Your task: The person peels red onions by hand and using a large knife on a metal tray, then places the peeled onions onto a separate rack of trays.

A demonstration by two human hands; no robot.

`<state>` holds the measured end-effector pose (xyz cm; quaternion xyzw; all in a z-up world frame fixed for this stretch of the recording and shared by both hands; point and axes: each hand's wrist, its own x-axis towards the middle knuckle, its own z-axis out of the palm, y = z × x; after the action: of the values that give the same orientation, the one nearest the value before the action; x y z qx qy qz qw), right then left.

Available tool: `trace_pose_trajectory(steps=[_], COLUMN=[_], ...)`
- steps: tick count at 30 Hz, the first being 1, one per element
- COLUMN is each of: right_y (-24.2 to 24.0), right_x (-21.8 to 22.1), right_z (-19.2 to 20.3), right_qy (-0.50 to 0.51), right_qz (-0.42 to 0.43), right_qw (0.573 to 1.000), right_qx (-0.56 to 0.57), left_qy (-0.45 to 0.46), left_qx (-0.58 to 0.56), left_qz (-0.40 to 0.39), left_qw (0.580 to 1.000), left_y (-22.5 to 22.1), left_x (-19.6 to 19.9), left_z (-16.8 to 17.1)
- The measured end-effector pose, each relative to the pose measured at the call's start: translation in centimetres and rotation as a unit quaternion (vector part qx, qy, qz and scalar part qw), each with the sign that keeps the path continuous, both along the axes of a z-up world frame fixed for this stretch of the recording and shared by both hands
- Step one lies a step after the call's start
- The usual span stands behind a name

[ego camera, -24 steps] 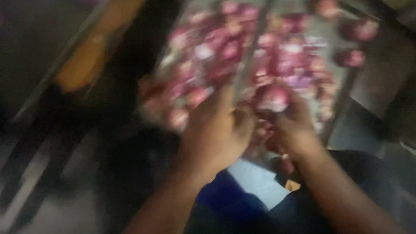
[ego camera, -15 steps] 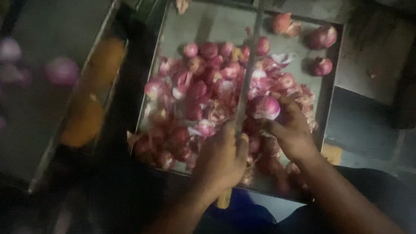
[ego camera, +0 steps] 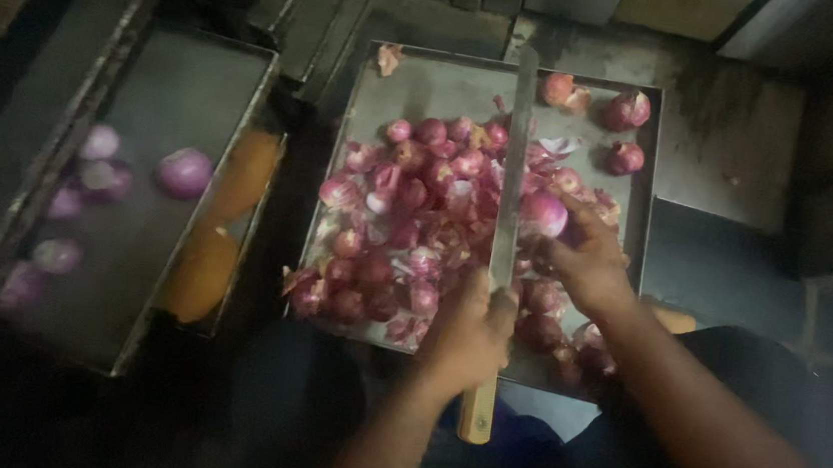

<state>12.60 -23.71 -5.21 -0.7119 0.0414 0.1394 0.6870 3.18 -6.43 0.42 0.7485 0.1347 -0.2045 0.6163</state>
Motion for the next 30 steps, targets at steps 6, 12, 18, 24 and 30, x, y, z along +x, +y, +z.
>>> trace_pose_trajectory(steps=[6,12,18,24,30], right_y=[1.2,2.9,2.9,2.9,2.4], right_x=[-0.7,-1.6,-1.8,-3.5,-3.8], right_z=[1.9,-0.8,0.1,2.7,1.9], right_qy=[0.045,-0.110,-0.056,0.041,0.084], right_qz=[-0.038,-0.021,-0.014,-0.046,0.048], right_qw=[0.994,0.993,0.998,0.998,0.995], right_qx=[0.094,0.027,0.036,-0.020,0.001], left_qy=[-0.094,-0.445,0.035,-0.436,-0.297], left_qx=[-0.061,0.230,-0.190,0.008,0.195], left_qz=[0.073,0.024,-0.011,0.062,-0.017], left_qw=[0.991,0.865,0.981,0.898,0.935], left_y=[2.7,2.0,5.5,6.0,4.1], left_x=[-0.2,-0.2,0.7,2.2,3.5], left_z=[0.0,-2.0,0.2,-0.7,-5.6])
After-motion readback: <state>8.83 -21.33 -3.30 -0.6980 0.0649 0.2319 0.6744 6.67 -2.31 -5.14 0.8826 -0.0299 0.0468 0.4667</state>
